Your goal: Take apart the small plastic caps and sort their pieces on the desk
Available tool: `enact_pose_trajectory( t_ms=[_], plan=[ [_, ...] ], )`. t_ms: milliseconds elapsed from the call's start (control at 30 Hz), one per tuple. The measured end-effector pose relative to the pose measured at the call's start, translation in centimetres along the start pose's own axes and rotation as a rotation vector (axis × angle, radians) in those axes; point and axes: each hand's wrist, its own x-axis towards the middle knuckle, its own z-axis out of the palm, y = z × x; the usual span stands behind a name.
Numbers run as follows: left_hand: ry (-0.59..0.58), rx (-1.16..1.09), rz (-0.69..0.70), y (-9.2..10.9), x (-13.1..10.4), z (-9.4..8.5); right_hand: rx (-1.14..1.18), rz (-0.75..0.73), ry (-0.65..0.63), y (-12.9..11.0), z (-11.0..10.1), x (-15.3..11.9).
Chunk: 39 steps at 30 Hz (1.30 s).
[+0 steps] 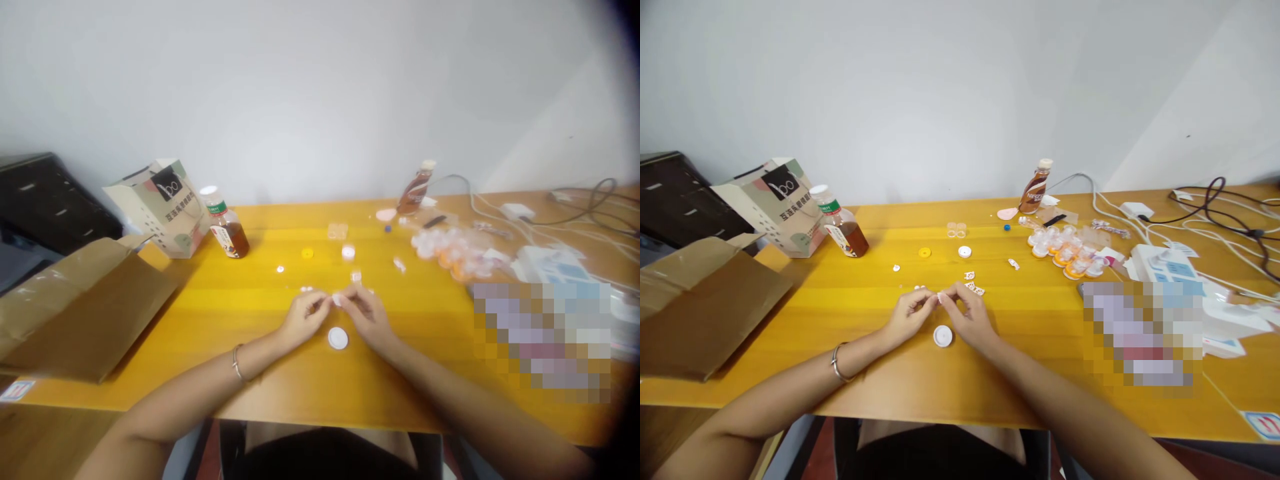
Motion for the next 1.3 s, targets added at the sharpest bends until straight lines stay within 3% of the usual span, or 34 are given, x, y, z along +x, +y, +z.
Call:
enact_pose_trajectory(
  t_ms=[300,567,867,1067,1200,1300],
  plan=[
    [-0.042,-0.191,-0.082,0.5,-0.1,0.3,0.255,0.138,0.027,0.4,0.2,0.2],
    [-0.096,-0.422,-0.166,-0.1,-0.1,-0.2,0.313,0.134,-0.146,0.4,-0.5,0.5],
    [-0.133,-0.397,-0.141,0.1,-0.2,-0.4,-0.002,0.043,-0.259,0.2,-0.9,0.3],
    [-0.072,-0.394,-0.159,0.0,-0.3,-0.1,-0.021,0.135,-0.267,-0.2,-0.4,0.4],
    [-0.056,-0.407,-0.183,0.0,-0.3,0.0,-0.259,-0.065,-0.223,0.1,-0.7,0.3],
    [-0.034,-0.405,-0.188,0.0,-0.3,-0.2,-0.484,-0.233,-0.099,0.4,-1.9,0.6]
  ],
)
